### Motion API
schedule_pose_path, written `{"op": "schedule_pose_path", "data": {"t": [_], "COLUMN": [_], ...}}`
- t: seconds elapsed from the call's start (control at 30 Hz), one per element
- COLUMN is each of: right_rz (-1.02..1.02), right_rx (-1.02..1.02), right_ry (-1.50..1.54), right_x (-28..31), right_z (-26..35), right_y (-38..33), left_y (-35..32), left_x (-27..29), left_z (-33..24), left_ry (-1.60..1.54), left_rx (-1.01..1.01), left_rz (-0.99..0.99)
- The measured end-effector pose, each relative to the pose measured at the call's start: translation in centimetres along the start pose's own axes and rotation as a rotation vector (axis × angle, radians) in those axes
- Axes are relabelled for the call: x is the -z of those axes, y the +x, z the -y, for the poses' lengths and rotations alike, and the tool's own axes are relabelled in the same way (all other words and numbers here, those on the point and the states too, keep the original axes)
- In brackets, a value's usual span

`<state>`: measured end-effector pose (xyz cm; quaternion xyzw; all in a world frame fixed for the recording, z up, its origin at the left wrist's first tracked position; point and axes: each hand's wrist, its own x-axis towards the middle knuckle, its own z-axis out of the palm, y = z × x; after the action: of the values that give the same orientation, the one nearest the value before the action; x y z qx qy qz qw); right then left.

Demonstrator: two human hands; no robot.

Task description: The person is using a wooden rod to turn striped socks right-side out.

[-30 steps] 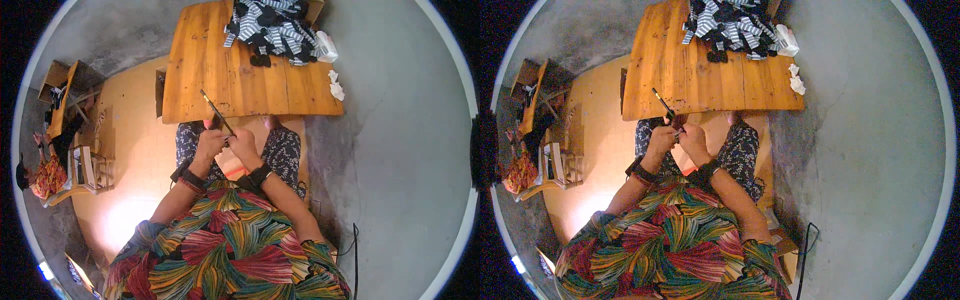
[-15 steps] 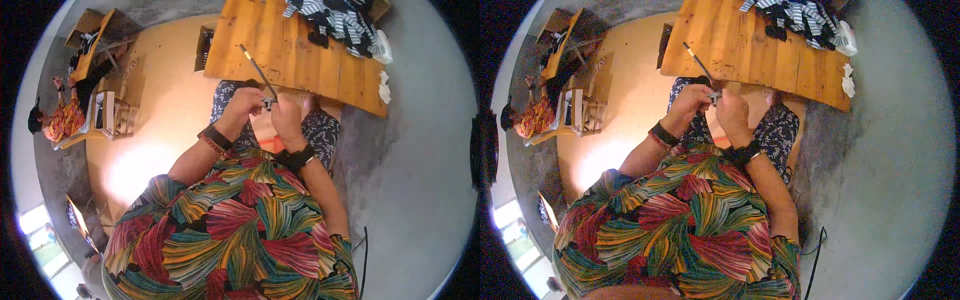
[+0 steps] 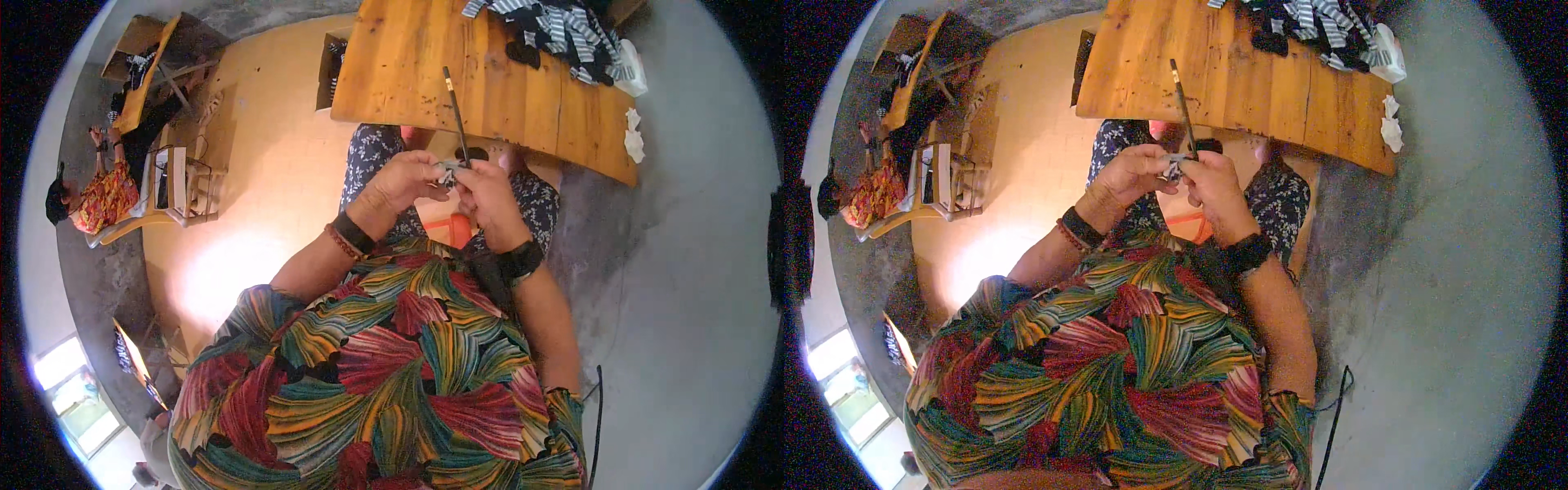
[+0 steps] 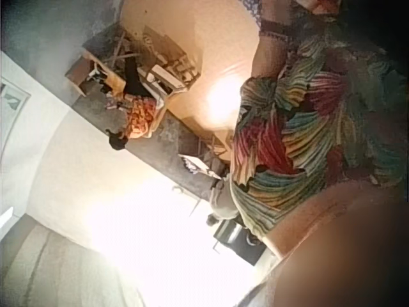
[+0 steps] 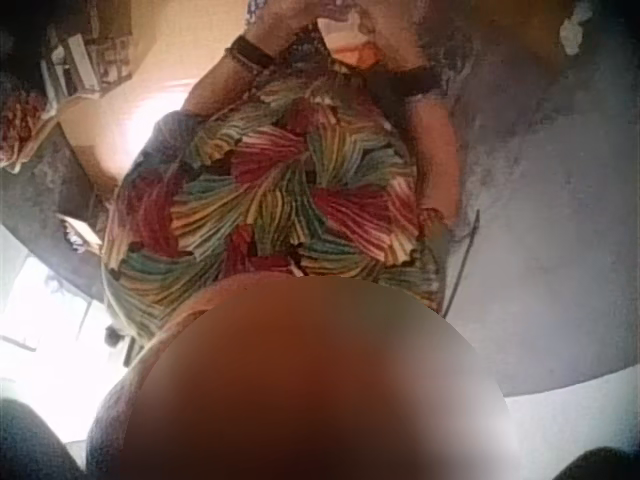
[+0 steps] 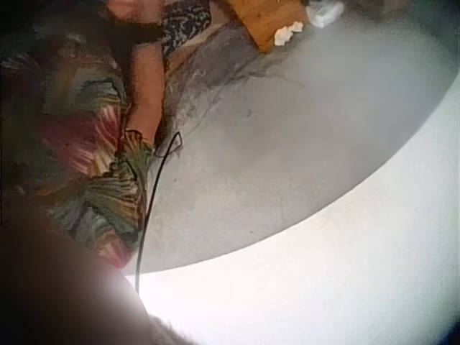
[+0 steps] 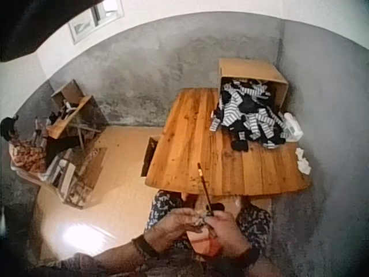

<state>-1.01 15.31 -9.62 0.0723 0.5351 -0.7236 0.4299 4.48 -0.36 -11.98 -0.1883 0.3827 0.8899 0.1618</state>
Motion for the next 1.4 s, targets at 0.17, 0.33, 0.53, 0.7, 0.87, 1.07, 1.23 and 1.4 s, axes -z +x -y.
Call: {"op": "schedule_pose_path", "data": {"t": [0.17,0.33,0.53,0.7,0.87,1.07,1.23,1.4], "right_rz": [0.037,0.271,-0.181,-0.228,-0.160,-0.010,0.134,0.159], "right_rx": [-0.031,0.001,0.694,0.757,0.274,0.287,0.151,0.179], "right_ry": [0.265,0.360,-0.665,-0.587,-0.089,0.280,0.346,0.212], "right_x": [-0.7,-0.7,-0.2,-0.2,0.0,-0.3,-1.5,-0.7], "right_z": [-1.0,0.3,-0.7,-0.8,-0.9,-0.8,0.8,0.6], "right_y": [-0.2,-1.0,-0.2,0.1,-0.5,-0.2,-2.2,-2.0], "left_y": [-0.1,-0.5,-0.9,-0.6,0.5,0.5,0.3,-0.9], "left_x": [-0.7,-1.4,-2.1,-2.2,-1.5,-1.1,-1.7,-5.2], "left_z": [0.1,-0.5,0.2,0.4,2.6,2.0,0.7,0.1], "left_ry": [-0.046,-0.243,-0.323,-0.486,-0.203,-0.163,0.051,0.264], "left_rx": [-0.044,0.039,-0.070,-0.092,-0.215,-0.245,-0.360,-0.648], "left_rz": [-0.071,-0.142,0.008,0.347,-0.061,-0.023,-0.116,-0.214]}}
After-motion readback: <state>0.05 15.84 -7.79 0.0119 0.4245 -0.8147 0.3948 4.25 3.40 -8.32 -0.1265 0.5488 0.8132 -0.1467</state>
